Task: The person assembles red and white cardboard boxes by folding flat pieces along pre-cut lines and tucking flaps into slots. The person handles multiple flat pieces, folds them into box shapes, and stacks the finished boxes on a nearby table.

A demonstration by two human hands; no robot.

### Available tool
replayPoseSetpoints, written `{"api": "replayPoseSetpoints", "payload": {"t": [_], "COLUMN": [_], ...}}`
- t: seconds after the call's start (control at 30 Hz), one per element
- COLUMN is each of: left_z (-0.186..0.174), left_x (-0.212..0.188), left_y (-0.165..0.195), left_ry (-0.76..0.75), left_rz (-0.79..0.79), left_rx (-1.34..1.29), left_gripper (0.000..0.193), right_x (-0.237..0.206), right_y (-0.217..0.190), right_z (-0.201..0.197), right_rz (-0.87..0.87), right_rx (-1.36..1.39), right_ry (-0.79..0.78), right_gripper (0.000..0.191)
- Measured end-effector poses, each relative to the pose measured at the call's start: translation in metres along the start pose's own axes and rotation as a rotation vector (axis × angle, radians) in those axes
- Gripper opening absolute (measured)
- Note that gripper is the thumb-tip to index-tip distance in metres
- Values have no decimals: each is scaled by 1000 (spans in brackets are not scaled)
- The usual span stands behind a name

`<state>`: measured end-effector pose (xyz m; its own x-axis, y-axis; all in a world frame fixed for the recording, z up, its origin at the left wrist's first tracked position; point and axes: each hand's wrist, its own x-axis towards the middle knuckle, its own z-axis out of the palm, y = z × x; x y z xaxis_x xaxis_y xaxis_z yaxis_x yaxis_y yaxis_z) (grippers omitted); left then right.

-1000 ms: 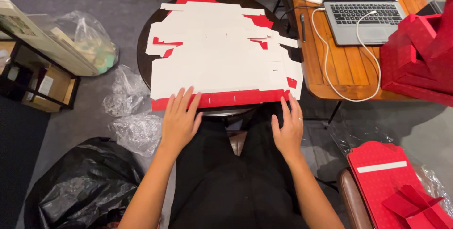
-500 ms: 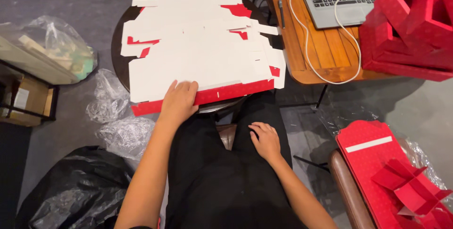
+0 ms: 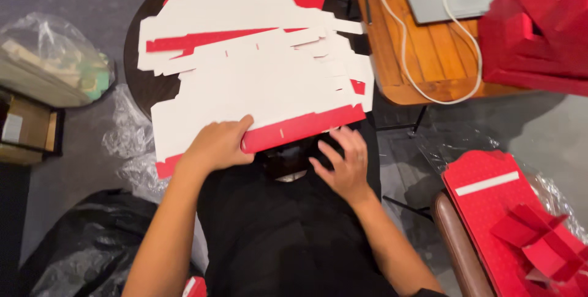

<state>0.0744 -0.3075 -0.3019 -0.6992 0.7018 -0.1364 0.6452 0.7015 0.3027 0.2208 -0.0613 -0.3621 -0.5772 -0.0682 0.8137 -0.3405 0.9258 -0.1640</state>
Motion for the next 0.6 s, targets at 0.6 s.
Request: {"api": "replayPoseSetpoints", "payload": {"t": [0.6], "left_z": [24], "left_x": [18], "left_y": [-36], "left_ry": [522], "left_rz": [236], "left_rx": [303], "left_gripper": [67], "right_x": [56], "right_y": [37], "right_z": [80], "right_rz": [-62], "right_rx": [120], "right_ry": [-543], "right_gripper": [53]}}
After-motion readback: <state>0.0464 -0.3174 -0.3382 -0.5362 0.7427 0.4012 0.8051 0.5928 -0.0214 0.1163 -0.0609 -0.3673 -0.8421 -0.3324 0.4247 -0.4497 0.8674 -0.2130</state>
